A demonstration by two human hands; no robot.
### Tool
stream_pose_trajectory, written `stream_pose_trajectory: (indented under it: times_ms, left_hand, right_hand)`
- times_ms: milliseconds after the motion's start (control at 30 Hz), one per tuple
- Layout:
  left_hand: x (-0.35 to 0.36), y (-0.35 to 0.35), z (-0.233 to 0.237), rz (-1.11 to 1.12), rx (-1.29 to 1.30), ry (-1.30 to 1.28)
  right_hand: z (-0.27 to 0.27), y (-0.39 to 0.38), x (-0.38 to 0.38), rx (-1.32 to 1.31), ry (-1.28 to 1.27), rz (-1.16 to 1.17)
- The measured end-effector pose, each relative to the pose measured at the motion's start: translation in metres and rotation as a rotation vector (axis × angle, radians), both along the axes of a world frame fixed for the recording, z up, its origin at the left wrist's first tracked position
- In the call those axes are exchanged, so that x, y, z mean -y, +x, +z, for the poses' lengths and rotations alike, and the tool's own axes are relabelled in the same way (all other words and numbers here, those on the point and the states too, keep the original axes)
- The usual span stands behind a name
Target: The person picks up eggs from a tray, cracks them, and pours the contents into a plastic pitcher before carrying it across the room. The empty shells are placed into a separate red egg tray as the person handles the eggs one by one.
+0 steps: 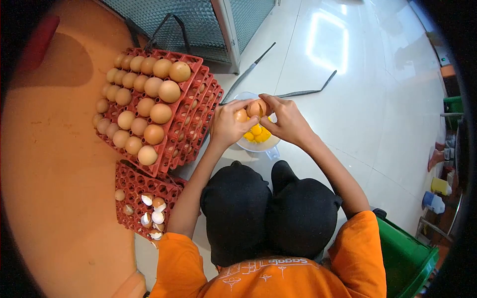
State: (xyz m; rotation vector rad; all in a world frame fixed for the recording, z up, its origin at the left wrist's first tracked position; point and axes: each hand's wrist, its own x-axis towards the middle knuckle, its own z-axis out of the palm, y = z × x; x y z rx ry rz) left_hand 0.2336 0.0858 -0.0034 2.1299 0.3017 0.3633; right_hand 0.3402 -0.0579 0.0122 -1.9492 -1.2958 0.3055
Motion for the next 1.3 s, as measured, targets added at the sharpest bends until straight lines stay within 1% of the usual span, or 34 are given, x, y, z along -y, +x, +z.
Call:
stream_pose_trajectory:
  times_ms: [100,167,267,400,500,600,700,1067,1300]
  left_hand:
    - [0.000,-0.002,-0.001,-0.018,-0.017,-0.020]
    - [-0.002,-0.003,0.002,-0.043,-0.056,-0.064]
    - [-0.006,-0.005,0.002,-0.072,-0.065,-0.001]
    - [-0.005,-0.008,0.003,-0.066,-0.009,0.008]
    - [-0.005,-0.010,-0.004,-0.045,0.032,-0.012]
    - [-0.005,-0.012,-0.009,-0.019,0.079,-0.008]
    - [-0.004,-0.013,-0.009,-0.002,0.128,0.039]
    - [-0.001,-0.016,-0.004,0.041,0.257,0.110]
    - [-0.003,-0.018,0.006,0.021,0.267,0.049]
  right_hand:
    - [0.006,0.003,0.001,-0.065,-0.076,0.020]
    - [0.005,0.006,0.002,-0.088,-0.040,0.042]
    - [0.004,0.009,0.003,-0.090,-0.018,0.059]
    - [-0.002,0.009,0.005,-0.079,0.019,0.074]
    - [0.002,0.007,0.005,-0.102,-0.019,0.111]
    - [-0.005,0.007,0.004,0.056,0.029,0.107]
    - [-0.006,0.007,0.004,0.110,0.000,0.125]
    - [0.006,0.000,0.003,0.152,0.008,0.107]
    - [0.014,-0.002,0.000,0.189,0.032,0.111]
